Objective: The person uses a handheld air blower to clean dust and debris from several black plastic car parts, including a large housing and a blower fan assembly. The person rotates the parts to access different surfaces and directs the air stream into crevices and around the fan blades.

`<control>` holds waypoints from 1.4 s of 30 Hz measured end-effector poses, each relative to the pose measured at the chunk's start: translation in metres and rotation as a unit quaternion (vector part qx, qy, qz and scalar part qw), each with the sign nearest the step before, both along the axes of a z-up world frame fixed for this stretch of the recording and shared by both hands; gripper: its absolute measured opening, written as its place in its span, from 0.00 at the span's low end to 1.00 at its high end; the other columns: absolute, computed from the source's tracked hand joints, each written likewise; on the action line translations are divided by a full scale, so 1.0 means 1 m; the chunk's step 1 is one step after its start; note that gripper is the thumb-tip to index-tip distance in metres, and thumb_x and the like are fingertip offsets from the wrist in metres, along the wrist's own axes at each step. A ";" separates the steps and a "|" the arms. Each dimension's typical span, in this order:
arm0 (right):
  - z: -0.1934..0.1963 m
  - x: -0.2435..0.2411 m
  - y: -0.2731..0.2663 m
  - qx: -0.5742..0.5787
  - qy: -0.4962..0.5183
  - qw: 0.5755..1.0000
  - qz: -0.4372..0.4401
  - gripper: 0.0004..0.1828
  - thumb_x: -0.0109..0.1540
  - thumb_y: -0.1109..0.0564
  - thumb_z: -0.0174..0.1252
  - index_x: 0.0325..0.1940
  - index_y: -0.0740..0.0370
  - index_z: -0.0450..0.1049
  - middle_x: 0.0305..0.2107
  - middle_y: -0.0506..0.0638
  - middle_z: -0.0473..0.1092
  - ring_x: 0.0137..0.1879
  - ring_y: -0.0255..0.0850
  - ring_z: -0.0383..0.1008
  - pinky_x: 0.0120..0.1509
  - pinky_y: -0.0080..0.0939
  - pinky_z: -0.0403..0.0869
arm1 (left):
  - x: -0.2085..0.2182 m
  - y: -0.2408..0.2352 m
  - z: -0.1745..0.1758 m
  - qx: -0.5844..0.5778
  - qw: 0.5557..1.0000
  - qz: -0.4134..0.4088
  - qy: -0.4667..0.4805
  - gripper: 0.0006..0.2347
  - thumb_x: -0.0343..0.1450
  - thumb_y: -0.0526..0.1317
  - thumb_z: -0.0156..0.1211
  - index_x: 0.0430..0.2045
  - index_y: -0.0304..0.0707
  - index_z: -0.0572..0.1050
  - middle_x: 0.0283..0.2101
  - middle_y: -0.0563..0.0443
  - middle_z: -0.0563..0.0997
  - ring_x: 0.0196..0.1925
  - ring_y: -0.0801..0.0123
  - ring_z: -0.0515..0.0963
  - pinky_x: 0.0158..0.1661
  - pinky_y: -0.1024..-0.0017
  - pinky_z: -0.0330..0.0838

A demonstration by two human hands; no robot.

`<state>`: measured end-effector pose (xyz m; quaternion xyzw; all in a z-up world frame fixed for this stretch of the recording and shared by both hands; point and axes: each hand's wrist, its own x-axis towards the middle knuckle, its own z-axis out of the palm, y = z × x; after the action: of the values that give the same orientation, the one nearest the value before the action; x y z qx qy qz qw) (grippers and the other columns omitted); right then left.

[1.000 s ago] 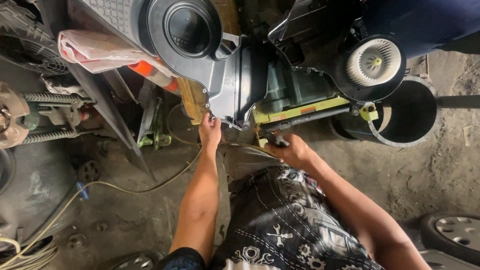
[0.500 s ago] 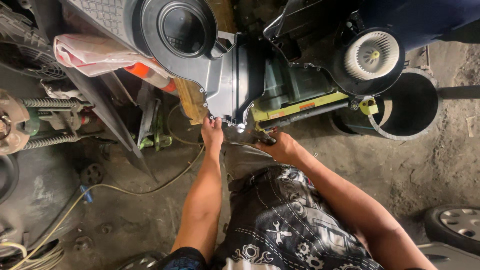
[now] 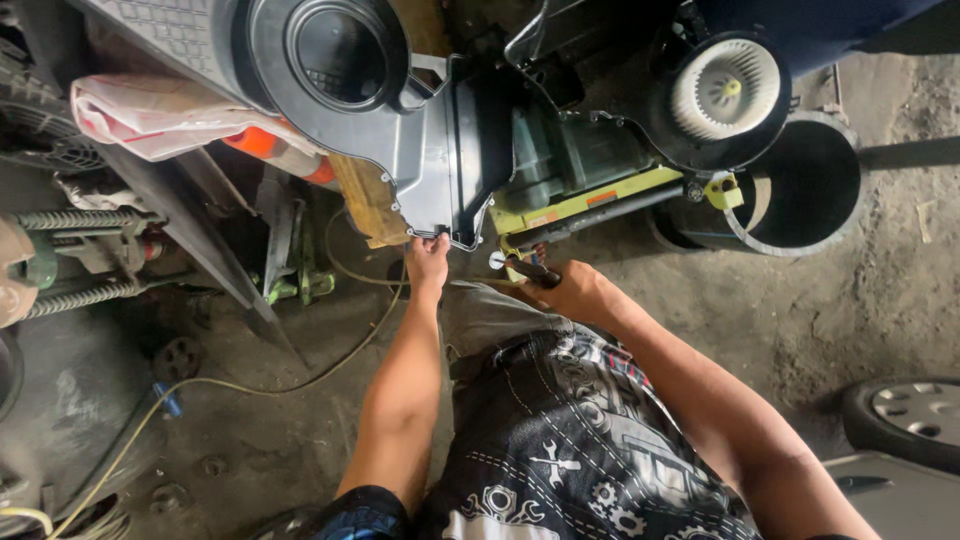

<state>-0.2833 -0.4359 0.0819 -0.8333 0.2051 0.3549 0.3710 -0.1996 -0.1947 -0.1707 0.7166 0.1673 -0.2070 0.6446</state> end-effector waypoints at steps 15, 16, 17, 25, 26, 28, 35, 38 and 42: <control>0.001 -0.013 -0.020 -0.015 -0.028 0.994 -0.107 0.25 0.59 0.36 0.62 0.40 0.61 0.81 0.27 0.61 0.77 0.34 0.52 0.80 0.44 0.52 0.74 | -0.006 -0.009 0.005 -0.042 0.997 -0.019 -0.069 0.24 0.66 0.30 0.66 0.56 0.24 0.64 0.51 0.41 0.78 0.51 0.62 0.82 0.49 0.69 0.77; 0.001 -0.013 -0.020 -0.015 0.005 0.994 -0.107 0.25 0.59 0.36 0.62 0.40 0.62 0.81 0.26 0.62 0.77 0.34 0.52 0.80 0.43 0.52 0.75 | -0.009 -0.011 0.004 -0.030 0.998 -0.033 -0.052 0.25 0.66 0.30 0.66 0.57 0.24 0.64 0.49 0.40 0.79 0.48 0.62 0.83 0.48 0.70 0.77; 0.001 -0.012 -0.021 -0.014 0.038 0.993 -0.107 0.26 0.59 0.36 0.62 0.39 0.63 0.81 0.25 0.63 0.77 0.34 0.53 0.81 0.43 0.52 0.75 | -0.012 -0.012 0.003 -0.018 0.998 -0.047 -0.035 0.25 0.66 0.30 0.66 0.57 0.24 0.64 0.48 0.40 0.80 0.46 0.61 0.84 0.47 0.70 0.77; 0.003 -0.019 -0.014 -0.003 0.004 0.998 -0.064 0.25 0.57 0.35 0.62 0.41 0.58 0.81 0.26 0.61 0.76 0.34 0.54 0.79 0.44 0.53 0.73 | -0.025 -0.033 -0.007 -0.007 0.999 -0.007 0.039 0.19 0.63 0.34 0.69 0.45 0.24 0.72 0.40 0.45 0.85 0.42 0.67 0.85 0.44 0.71 0.76; 0.003 -0.019 -0.013 -0.009 -0.004 0.998 -0.055 0.26 0.58 0.34 0.62 0.41 0.58 0.81 0.26 0.62 0.76 0.35 0.54 0.78 0.44 0.54 0.73 | -0.025 -0.034 -0.007 0.030 0.998 -0.012 0.050 0.17 0.63 0.34 0.69 0.43 0.24 0.74 0.38 0.45 0.86 0.40 0.67 0.85 0.43 0.70 0.76; 0.004 -0.020 -0.010 -0.019 0.000 0.999 -0.049 0.27 0.59 0.33 0.62 0.40 0.60 0.81 0.26 0.62 0.75 0.35 0.55 0.78 0.44 0.54 0.73 | -0.027 -0.037 -0.006 0.073 0.997 -0.015 0.037 0.15 0.62 0.32 0.70 0.39 0.24 0.77 0.37 0.44 0.86 0.37 0.66 0.84 0.42 0.70 0.75; 0.003 -0.014 -0.010 -0.017 0.041 0.998 -0.040 0.28 0.59 0.33 0.63 0.39 0.61 0.81 0.27 0.61 0.77 0.35 0.53 0.79 0.45 0.53 0.73 | -0.027 -0.055 0.004 0.072 0.989 0.086 0.100 0.15 0.57 0.29 0.74 0.35 0.25 0.76 0.33 0.46 0.82 0.33 0.67 0.79 0.36 0.68 0.73; 0.001 -0.012 -0.009 -0.025 0.029 0.998 -0.054 0.26 0.59 0.33 0.62 0.40 0.59 0.81 0.27 0.60 0.77 0.36 0.52 0.79 0.45 0.52 0.74 | -0.026 -0.054 0.010 0.092 0.992 0.051 0.072 0.14 0.58 0.28 0.72 0.35 0.24 0.77 0.34 0.47 0.85 0.34 0.67 0.82 0.38 0.71 0.75; -0.005 -0.012 -0.013 -0.011 0.026 0.998 -0.054 0.26 0.57 0.34 0.64 0.40 0.59 0.81 0.29 0.61 0.77 0.37 0.55 0.79 0.46 0.52 0.74 | -0.026 -0.053 0.012 -0.075 0.986 0.101 0.109 0.11 0.63 0.28 0.61 0.39 0.25 0.75 0.36 0.44 0.84 0.33 0.62 0.85 0.36 0.70 0.82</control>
<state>-0.2949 -0.4486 0.0769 -0.8154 0.2638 0.3535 0.3749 -0.2261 -0.2480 -0.1591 0.6187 0.2920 -0.2291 0.6924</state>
